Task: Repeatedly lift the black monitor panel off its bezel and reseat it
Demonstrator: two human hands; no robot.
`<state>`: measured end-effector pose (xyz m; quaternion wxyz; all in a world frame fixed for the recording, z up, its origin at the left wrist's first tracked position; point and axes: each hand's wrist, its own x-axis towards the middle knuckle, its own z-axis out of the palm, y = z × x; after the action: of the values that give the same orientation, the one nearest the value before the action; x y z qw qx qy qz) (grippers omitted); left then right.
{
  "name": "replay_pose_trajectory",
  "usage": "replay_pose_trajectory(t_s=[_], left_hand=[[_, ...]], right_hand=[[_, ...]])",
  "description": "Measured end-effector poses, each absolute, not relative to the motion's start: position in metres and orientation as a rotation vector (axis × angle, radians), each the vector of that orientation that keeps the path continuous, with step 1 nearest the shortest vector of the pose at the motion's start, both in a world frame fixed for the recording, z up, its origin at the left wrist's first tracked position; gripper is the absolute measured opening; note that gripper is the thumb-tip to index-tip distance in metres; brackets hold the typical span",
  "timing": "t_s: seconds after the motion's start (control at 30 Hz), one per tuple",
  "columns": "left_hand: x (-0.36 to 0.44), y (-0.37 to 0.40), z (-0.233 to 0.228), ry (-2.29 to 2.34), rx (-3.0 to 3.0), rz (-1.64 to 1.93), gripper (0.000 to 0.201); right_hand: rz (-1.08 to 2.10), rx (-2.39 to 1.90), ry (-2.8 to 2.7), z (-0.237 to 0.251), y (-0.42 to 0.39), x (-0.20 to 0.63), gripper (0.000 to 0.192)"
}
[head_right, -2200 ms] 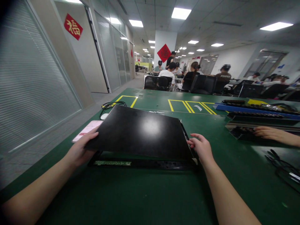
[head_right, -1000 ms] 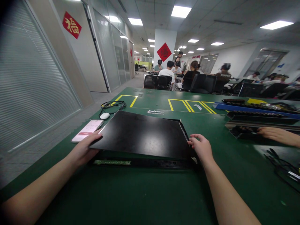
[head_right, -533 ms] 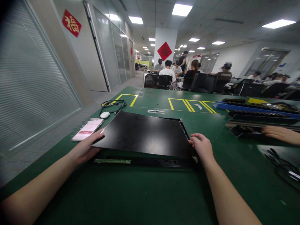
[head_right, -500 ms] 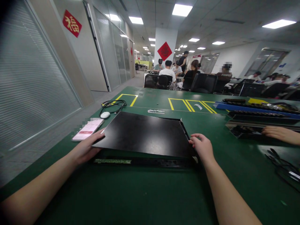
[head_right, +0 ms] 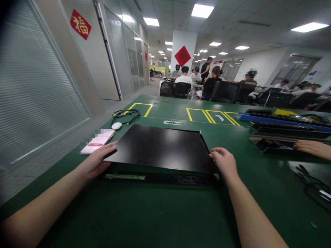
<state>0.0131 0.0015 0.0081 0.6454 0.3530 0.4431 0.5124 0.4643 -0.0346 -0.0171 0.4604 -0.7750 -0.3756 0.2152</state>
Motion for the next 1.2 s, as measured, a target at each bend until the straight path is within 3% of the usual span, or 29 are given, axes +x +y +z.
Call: replay_pose_trajectory(t_s=[0.63, 1.2], left_hand=[[0.014, 0.002, 0.006, 0.981, 0.808, 1.227, 0.029], [0.016, 0.000, 0.008, 1.048, 0.855, 1.190, 0.029]], right_hand=[[0.536, -1.953, -0.961, -0.014, -0.036, 0.458, 0.028], [0.354, -2.075, -1.181, -0.029, -0.032, 0.471, 0.026]])
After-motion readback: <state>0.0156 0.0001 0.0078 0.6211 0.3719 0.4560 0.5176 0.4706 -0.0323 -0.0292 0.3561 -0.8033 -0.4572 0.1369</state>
